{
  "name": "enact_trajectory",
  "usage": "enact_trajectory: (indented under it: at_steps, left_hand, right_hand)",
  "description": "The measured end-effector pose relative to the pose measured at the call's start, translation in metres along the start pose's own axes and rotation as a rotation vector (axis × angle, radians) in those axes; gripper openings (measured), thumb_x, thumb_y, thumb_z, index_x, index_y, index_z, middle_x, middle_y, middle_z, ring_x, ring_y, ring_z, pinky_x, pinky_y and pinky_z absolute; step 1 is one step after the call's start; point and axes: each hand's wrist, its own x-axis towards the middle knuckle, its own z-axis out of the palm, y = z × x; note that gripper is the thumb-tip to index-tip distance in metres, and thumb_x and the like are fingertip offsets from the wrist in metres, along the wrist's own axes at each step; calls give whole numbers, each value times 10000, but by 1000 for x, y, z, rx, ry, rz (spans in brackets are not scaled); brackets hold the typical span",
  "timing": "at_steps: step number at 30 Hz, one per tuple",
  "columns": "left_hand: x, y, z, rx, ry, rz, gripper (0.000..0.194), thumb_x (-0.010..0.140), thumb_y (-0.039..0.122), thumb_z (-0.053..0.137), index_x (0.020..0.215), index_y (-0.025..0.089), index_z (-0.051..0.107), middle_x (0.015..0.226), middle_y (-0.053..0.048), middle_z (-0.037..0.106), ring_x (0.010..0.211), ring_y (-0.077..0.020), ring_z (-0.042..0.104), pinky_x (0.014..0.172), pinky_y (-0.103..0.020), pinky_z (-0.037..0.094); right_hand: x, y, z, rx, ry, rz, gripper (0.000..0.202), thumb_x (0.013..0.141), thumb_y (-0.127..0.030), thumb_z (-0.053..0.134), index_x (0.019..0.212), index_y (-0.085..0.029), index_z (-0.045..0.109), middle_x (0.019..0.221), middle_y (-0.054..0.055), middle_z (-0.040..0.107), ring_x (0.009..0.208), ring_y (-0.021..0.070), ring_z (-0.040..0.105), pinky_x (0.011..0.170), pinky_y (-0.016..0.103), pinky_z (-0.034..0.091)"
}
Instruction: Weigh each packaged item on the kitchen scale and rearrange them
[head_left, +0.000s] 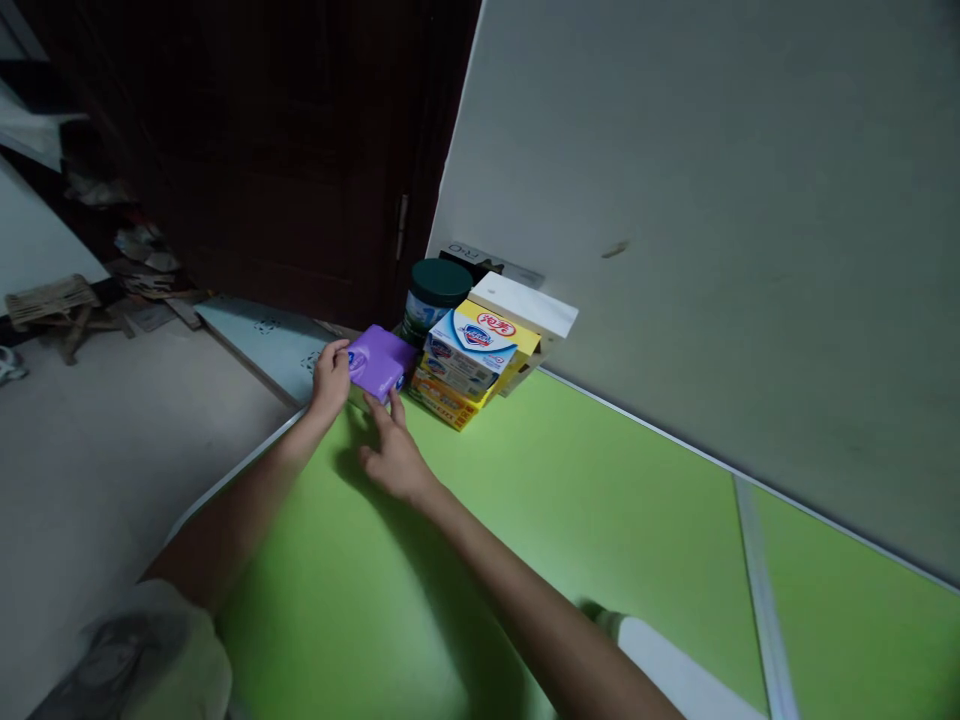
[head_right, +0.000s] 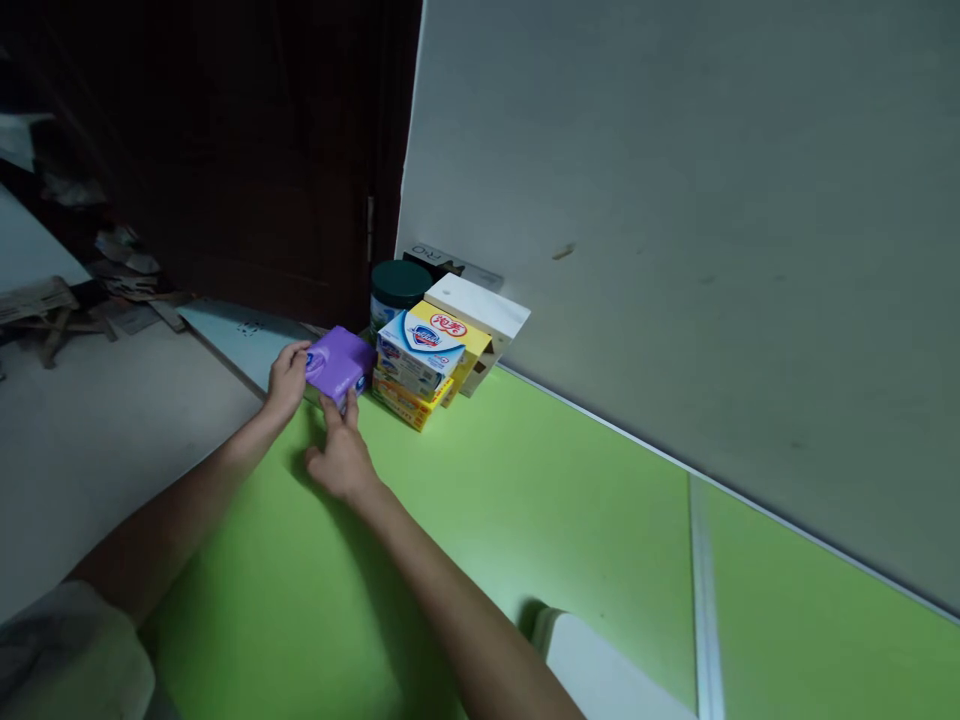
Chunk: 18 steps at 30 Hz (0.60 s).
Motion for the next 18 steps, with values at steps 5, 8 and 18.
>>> enact_trajectory:
  at_steps: [5,8,18]
  left_hand:
    - [4,6,18,17,-61,39,255,849,167,422,968,153,647,1064,-90,693,1042,-220,617,979,-341,445]
    - [7,9,23,23,-99,49,249,842,152,425,957,154,646,1042,-79,697,1026,-213,623,970,-331,450]
    - [-10,22,12,64,-8,80,471,876,204,472,1319,59,408,1476,-235,322,1444,-272,239,1196,-386,152]
  right_hand:
    - [6,4,-11,32,62,38,851,663,-104,578,1475,-171,332,1633,101,26,1484,315,192,1157,471,311]
    - [7,7,-12,36,93,45,832,672,-115,584,1469,-117,343,1626,146,56,1463,312,260,1160,443,308]
    - [-25,18,-34,90,55,11,750,681,-146,626,1412,-134,456,1457,172,480,1299,308,514,1041,466,452]
